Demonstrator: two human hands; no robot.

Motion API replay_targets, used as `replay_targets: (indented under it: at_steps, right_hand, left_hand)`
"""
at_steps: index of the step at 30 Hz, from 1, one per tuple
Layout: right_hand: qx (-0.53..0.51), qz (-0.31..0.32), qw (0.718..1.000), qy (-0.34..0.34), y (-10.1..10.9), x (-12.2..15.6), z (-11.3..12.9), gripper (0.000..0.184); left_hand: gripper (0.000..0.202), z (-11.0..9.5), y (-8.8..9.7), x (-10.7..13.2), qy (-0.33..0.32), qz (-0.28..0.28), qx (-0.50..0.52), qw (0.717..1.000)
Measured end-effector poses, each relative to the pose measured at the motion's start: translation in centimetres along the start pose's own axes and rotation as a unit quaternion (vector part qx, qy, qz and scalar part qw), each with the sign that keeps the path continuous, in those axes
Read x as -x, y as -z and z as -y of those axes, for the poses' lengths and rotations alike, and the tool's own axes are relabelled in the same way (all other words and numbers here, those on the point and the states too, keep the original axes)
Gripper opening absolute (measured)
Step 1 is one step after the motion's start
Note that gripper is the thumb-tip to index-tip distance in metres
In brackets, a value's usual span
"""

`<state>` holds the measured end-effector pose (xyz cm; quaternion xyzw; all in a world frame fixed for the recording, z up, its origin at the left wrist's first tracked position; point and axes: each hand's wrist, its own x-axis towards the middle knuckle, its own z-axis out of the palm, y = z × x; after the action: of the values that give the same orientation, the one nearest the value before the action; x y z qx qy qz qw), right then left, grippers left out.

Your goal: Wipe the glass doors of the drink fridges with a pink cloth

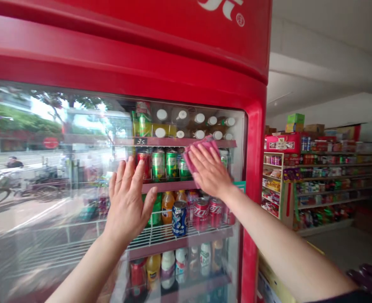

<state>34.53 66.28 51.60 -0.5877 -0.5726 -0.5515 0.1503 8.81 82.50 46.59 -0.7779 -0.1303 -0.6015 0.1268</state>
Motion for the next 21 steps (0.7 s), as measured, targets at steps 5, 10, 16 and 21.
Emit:
replay_targets:
  at_steps: [5,10,16,21]
  right_hand:
    - [0.025,-0.089,0.946,-0.311,-2.5,0.5,1.8,0.081]
    - [0.001,-0.112,0.942,-0.317,-3.8,-5.8,10.6,0.087]
    - [-0.083,-0.083,0.987,-0.111,-3.6,-12.9,19.1,0.085]
    - [-0.073,-0.038,0.994,0.070,-2.5,-12.9,17.3,0.078]
  left_hand:
    - [0.081,4.4,3.1,1.1,0.013,-0.009,-0.032,0.999]
    - [0.079,7.7,5.3,2.3,0.027,-0.023,-0.056,0.998]
    - [0.078,9.0,6.2,2.3,0.040,-0.017,-0.067,0.997]
    - [0.077,8.3,6.7,2.0,0.023,-0.017,-0.059,0.998]
